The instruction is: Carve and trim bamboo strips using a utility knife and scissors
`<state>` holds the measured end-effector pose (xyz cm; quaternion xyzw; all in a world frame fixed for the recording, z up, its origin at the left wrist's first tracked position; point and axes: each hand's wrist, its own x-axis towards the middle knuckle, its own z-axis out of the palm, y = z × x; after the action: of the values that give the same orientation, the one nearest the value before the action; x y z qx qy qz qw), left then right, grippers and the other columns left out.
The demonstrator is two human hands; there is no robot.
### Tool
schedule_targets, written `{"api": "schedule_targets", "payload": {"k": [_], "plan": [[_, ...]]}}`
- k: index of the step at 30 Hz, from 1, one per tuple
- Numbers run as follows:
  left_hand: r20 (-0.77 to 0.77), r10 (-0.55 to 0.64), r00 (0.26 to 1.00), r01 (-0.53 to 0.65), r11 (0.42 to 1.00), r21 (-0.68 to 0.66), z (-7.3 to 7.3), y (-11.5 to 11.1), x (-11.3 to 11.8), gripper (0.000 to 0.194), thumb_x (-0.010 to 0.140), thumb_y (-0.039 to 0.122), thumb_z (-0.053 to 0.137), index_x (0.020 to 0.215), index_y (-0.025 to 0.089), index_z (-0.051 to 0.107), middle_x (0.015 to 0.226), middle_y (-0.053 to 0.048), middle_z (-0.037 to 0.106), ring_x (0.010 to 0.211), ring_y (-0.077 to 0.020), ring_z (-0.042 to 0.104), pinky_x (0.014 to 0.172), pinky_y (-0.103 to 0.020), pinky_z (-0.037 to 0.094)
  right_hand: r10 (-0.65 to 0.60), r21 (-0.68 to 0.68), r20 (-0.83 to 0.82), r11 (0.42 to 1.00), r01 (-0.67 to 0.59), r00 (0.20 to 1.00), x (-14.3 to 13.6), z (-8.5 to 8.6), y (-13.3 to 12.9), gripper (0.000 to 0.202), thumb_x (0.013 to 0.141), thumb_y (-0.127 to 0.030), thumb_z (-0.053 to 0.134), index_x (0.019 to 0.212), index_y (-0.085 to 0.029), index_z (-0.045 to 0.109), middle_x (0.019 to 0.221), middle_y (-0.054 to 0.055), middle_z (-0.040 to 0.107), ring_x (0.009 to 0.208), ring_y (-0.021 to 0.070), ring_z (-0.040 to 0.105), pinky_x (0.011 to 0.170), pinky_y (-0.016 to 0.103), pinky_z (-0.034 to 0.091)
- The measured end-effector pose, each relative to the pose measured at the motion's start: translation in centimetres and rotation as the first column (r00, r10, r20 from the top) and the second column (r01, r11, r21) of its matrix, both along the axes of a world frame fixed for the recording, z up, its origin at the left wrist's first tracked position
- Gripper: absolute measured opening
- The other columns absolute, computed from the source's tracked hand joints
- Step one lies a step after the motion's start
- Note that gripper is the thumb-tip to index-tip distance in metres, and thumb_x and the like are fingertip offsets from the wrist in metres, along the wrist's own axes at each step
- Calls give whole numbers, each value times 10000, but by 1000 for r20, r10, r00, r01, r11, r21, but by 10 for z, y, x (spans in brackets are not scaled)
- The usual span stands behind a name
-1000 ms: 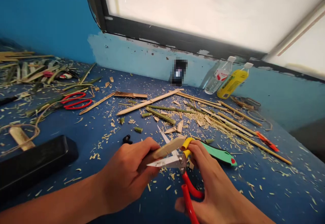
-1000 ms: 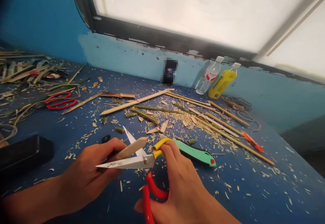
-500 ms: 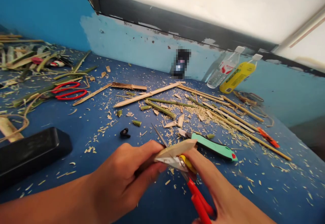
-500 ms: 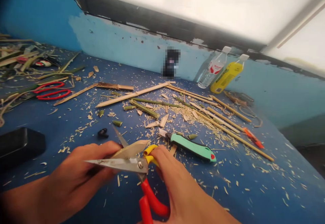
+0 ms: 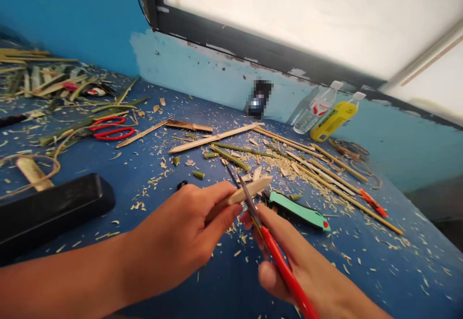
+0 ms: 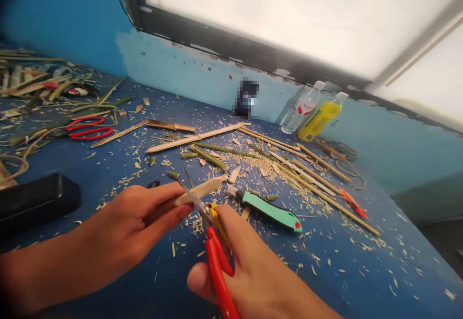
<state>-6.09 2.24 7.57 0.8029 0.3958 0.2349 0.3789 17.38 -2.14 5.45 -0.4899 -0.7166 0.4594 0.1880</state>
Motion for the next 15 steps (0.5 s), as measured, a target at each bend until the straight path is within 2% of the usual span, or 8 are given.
{"api": "schedule_targets", "payload": {"k": [2,5,8,10,12,15], "plan": [[-20,0,1000,0,1000,17,1,1,3,270,1063,292,455,807,246,524,617,105,508,510,-89,430,491,-274,298,-56,-28,-40,998,54,998,-7,3,1,350,890,-477,633,1159,-262,573,945,32,617,817,203,557,706,331,494],[-38,11,999,-11,1000,6,1,4,4,266,1064,301,448,808,247,500,609,107,478,504,-99,396,485,-282,287,-81,-71,-86,995,75,993,-17,5,5,75,878,-275,564,898,-236,503,743,-31,491,640,137,431,553,263,399],[-34,49,998,-51,997,-54,0,8,2,285,1060,334,445,794,244,491,598,103,445,504,-110,373,480,-289,272,-102,-118,-72,989,93,992,-22,1,11,165,820,-135,539,792,-237,413,653,-75,379,565,102,302,462,232,285],[-10,80,997,-80,991,-109,-2,10,-1,285,1051,341,465,787,239,497,604,100,454,510,-114,375,496,-298,263,-125,-133,-46,984,118,991,-26,-1,15,203,821,-119,535,750,-235,385,618,-85,354,545,93,268,437,226,245],[20,101,995,-97,983,-158,-2,13,-3,284,1044,357,489,790,233,512,650,85,502,558,-123,414,540,-299,279,-116,-152,-42,982,108,992,-28,0,21,198,855,-164,543,738,-230,399,601,-87,363,532,87,277,437,218,256],[83,109,991,-84,960,-266,-1,17,-6,280,1053,413,461,870,227,563,739,54,526,650,-145,450,597,-287,328,-56,-177,-40,983,48,998,-26,13,35,211,884,-290,622,747,-208,484,645,-69,449,571,88,376,505,216,359]]}}
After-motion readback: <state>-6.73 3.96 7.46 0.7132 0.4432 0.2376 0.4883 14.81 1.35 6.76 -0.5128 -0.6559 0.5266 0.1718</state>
